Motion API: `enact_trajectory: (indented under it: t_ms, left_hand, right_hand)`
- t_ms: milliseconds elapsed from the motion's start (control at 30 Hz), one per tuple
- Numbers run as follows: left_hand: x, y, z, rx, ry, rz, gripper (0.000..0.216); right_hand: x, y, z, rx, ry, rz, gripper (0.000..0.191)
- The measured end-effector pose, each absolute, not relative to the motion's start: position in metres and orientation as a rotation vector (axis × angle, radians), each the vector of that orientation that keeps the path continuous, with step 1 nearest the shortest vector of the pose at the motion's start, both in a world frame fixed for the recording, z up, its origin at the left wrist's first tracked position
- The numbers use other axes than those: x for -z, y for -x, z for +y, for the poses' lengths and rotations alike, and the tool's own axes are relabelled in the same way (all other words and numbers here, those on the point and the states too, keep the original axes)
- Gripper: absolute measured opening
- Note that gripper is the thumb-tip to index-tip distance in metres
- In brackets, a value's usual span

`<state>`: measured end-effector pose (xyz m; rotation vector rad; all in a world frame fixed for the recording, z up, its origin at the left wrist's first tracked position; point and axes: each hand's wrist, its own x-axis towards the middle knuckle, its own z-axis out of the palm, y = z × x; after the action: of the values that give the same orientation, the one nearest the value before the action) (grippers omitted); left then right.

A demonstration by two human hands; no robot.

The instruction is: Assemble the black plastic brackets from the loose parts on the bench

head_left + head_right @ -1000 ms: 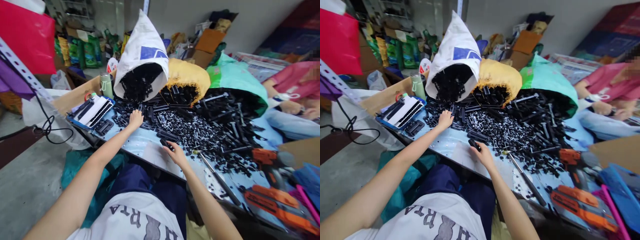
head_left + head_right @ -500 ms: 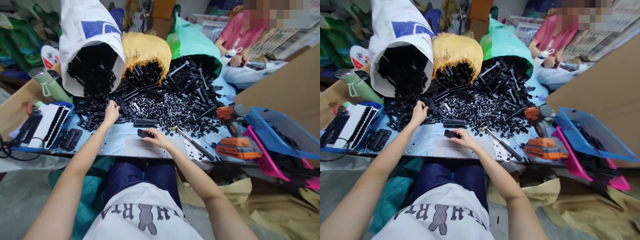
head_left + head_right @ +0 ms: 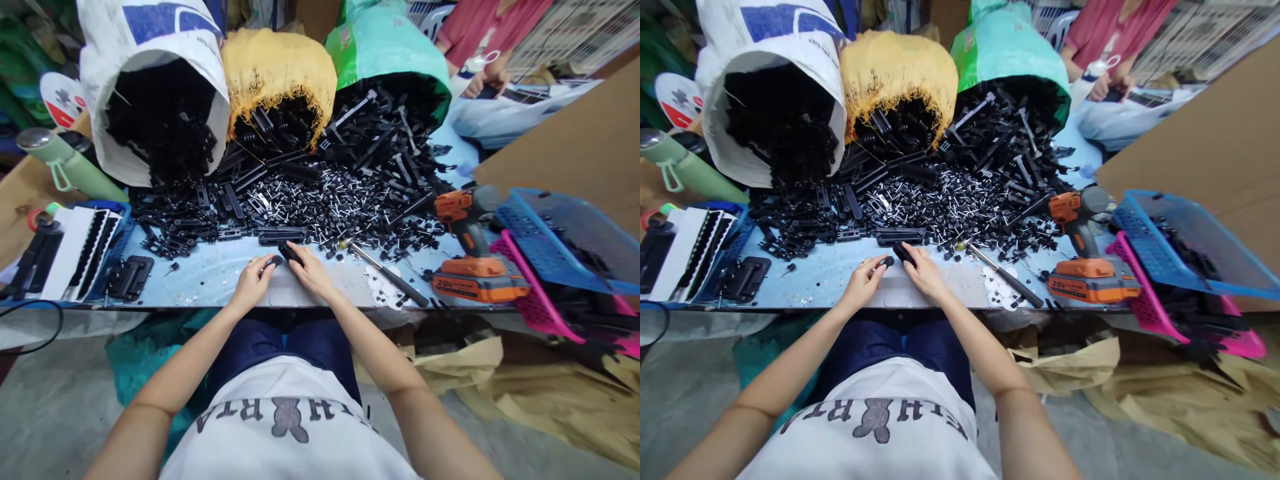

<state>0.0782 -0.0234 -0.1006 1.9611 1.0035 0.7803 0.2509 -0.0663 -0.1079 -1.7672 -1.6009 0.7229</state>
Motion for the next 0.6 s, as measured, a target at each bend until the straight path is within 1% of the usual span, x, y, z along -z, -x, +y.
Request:
enact_trajectory:
  t_ms: [33, 100, 167, 233, 367, 533, 600]
  left_hand:
    - [0.1, -0.082, -0.026, -0.809, -1.93, 0.995, 0.036]
    - [0.097, -0.087, -0.031, -0.862, -1.887, 0.996, 0.037]
    - [0.092, -0.09, -0.034, -0.895, -1.905, 1.013, 0.037]
    - [0.088, -0.09, -0.037, -0.902, -1.984, 1.017, 0.035]
    - [0.083, -0.093, -0.046, -0.948, -2.078, 1.012, 0.035]
    - [0.08, -0.107, -0.056, -1.32, -1.932, 1.065, 0.034]
    - [0.079, -0.106, -0.052, -1.326, -1.968, 0.994, 0.034]
  right_hand:
    - [0.11, -0.249, -0.068, -0.902, 1.62, -1.469, 0.05]
    - [0.112, -0.246, -0.074, -1.189, 1.414, -1.192, 0.058]
    - [0.11, -0.247, -0.08, -1.297, 1.326, -1.079, 0.069]
    - [0.106, -0.253, -0.083, -1.214, 1.314, -1.192, 0.07]
    - [0.096, -0.265, -0.085, -0.885, 1.309, -1.588, 0.056]
    - [0.092, -0.251, -0.09, -0.739, 1.28, -1.541, 0.055]
    - [0.092, -0.245, -0.092, -0.678, 1.275, -1.537, 0.056]
